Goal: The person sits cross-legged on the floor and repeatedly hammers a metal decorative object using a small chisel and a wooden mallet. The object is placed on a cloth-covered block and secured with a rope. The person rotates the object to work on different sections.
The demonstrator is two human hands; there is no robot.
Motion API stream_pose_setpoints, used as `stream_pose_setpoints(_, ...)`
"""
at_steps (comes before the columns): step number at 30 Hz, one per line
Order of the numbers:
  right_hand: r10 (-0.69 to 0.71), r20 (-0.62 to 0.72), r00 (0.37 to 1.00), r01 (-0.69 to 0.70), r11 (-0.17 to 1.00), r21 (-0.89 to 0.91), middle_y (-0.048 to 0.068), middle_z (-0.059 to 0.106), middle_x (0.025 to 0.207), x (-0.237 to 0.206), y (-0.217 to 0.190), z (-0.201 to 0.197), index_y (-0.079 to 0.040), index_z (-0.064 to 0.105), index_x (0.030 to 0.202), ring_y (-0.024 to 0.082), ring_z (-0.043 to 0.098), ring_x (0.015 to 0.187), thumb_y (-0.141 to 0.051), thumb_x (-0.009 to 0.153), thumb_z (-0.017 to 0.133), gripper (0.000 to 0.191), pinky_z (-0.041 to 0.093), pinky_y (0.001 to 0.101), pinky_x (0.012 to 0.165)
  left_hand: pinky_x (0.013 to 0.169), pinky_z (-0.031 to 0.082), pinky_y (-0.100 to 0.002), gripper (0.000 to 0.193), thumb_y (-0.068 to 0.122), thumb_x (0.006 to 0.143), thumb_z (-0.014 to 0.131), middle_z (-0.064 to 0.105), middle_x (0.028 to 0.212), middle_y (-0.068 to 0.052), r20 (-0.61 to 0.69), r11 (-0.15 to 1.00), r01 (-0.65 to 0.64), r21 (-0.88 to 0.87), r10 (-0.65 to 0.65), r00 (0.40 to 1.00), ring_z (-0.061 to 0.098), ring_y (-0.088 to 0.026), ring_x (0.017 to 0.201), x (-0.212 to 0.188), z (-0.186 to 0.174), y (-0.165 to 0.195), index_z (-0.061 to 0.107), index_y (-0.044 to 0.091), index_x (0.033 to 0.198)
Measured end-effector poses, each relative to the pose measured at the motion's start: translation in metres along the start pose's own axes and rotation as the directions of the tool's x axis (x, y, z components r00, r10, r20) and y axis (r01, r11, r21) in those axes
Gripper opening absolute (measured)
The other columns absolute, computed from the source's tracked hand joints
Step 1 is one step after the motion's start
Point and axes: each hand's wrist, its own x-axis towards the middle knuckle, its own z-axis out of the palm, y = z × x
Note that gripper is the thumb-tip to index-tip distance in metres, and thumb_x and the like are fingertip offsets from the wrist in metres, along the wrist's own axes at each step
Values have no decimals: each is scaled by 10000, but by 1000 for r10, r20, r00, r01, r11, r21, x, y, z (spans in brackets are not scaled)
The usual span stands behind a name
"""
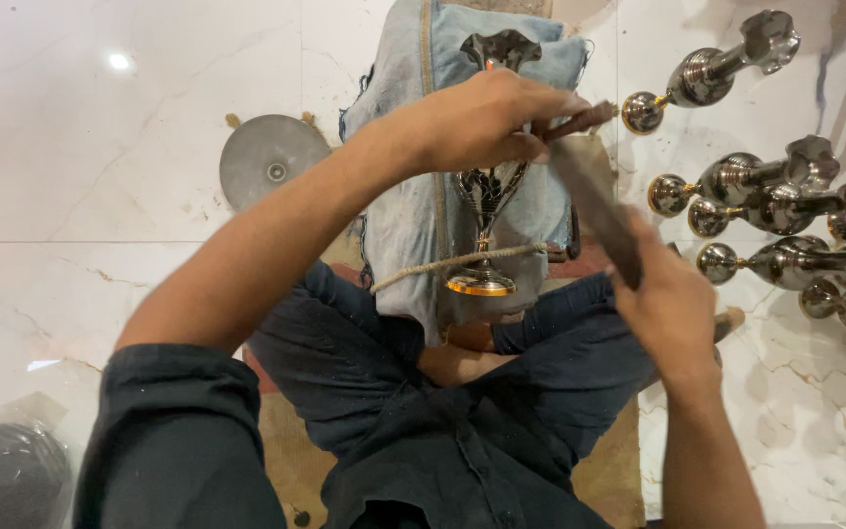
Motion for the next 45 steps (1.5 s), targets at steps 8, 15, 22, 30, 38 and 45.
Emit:
stream_pose_setpoints(8,-127,-301,945,156,985,75,148,698,981,-1,-1,-16,-61,455,1462,232,708,861,-113,1044,871,592,576,357,818,812,520,-510,489,120,925,783,731,1072,-171,102,997,-64,-38,67,992,702,-384,1001,2,-7,4,611,16,1371)
stream_pose_setpoints(15,-390,-168,905,333,898,-287,112,674,903,29,-16,-70,-65,505,1452,232,707,776,-181,896,869,675,598,339,717,887,544,-488,512,104,959,756,704,1147,-160,-205,993,-98,-58,84,975,702,-368,1034,-22,8,4,547,27,1420)
stream_pose_setpoints(22,-512,20,859,454,742,-493,205,701,1095,71,-83,-131,-84,457,1544,304,726,886,-127,918,859,746,611,400,746,815,600,-411,386,123,1026,744,705,1023,-110,-392,951,178,-254,-269,880,754,-262,923,-43,36,11,533,69,1345)
stream_pose_setpoints(30,-654,70,753,602,641,-477,214,686,997,83,-123,-149,-103,505,1515,359,707,799,-56,915,822,680,566,421,679,806,634,-339,389,84,1026,718,728,1082,-113,-614,910,141,-389,-370,697,780,-212,981,-49,62,27,513,53,1355)
stream_pose_setpoints(38,-609,50,791,546,668,-505,194,695,945,77,-147,-152,-95,540,1513,363,710,776,-71,866,835,712,569,432,667,807,628,-337,295,90,1019,736,756,982,-97,-563,883,199,-425,-430,706,774,-180,892,-49,56,20,565,31,1252)
stream_pose_setpoints(45,-632,206,747,624,560,-545,174,705,947,77,-129,-158,-107,499,1511,322,719,741,-47,785,787,784,570,408,605,783,617,-352,383,99,996,735,727,1004,-116,-572,891,220,-397,-428,700,745,-198,917,-51,58,29,542,12,1315)
